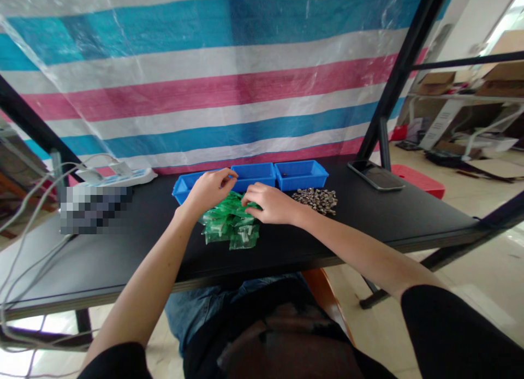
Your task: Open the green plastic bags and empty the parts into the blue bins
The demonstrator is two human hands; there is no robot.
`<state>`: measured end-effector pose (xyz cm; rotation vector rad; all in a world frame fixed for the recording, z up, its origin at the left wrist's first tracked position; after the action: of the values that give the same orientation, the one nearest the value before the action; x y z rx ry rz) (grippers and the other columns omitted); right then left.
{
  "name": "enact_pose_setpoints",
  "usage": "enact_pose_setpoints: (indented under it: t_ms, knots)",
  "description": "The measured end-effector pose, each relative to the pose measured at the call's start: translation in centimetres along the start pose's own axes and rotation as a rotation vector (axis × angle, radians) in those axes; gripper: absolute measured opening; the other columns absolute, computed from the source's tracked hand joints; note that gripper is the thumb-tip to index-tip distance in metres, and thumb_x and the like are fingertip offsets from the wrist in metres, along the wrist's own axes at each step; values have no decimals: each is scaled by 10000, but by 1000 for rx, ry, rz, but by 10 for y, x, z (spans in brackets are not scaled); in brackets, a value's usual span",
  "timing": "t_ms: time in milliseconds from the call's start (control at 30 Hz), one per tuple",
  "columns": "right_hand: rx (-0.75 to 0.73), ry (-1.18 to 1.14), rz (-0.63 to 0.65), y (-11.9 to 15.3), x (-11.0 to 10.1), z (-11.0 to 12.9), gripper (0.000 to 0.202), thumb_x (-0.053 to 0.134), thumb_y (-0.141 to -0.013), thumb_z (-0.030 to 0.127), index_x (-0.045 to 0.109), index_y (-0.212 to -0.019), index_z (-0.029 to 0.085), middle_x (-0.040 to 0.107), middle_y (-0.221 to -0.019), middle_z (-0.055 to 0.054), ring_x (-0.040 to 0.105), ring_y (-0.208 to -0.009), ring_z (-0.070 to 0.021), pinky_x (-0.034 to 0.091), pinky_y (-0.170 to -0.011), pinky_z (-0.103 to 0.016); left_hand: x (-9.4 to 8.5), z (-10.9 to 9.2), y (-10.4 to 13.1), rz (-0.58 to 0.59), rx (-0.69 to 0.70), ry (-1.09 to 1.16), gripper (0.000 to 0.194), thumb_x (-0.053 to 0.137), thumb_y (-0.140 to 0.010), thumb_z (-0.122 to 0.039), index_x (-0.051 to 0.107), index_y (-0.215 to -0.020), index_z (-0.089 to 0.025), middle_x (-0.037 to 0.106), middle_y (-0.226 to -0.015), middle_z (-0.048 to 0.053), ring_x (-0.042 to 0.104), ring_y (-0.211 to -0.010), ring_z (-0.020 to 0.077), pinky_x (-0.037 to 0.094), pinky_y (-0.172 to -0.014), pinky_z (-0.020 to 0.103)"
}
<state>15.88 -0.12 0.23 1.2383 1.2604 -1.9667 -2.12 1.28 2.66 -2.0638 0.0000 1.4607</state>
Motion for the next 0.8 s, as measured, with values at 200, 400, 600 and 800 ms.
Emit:
enact_pose_setpoints:
  t_ms: [200, 400, 600, 800]
  knots:
    - [-101, -24, 5, 3, -8, 8, 38, 567, -763, 142, 602, -778, 140, 563, -819, -62, 486, -830, -177, 395, -787, -306, 0, -3, 0, 23, 16, -31, 278, 420, -838, -302, 635, -971, -186, 671, -746, 32, 589, -650, 162, 410, -616, 259]
    - [-277, -34, 86, 8, -11, 31, 157, 641, -738, 290, 628, -816, 155, 558, -902, -70, 469, -886, -195, 379, -808, -317, 2, -4, 2, 32, 28, -20, 277, 418, -841, -300, 636, -980, -202, 683, -781, 30, 609, -676, 165, 413, -618, 255]
    - [-323, 18, 143, 8, -5, 39, 264, 634, -754, 401, 632, -860, 159, 564, -869, -61, 469, -859, -192, 363, -781, -310, 1, -4, 2, 24, 21, -15, 283, 418, -843, -310, 637, -980, -197, 670, -730, 22, 597, -630, 161, 405, -598, 255]
    - [-313, 32, 177, 8, -4, 36, 259, 620, -770, 379, 630, -900, 156, 590, -835, -55, 478, -857, -190, 353, -793, -305, 2, -5, 2, 35, 20, -11, 270, 431, -839, -305, 636, -980, -201, 665, -716, 16, 598, -640, 164, 402, -594, 253]
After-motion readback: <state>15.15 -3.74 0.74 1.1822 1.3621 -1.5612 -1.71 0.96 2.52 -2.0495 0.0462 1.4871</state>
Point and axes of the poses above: each hand's wrist, its own y-axis away from the middle knuckle, its own x-axis out of the palm, z = x × y, the point moved 1 cm from there along -y, towards the middle knuckle
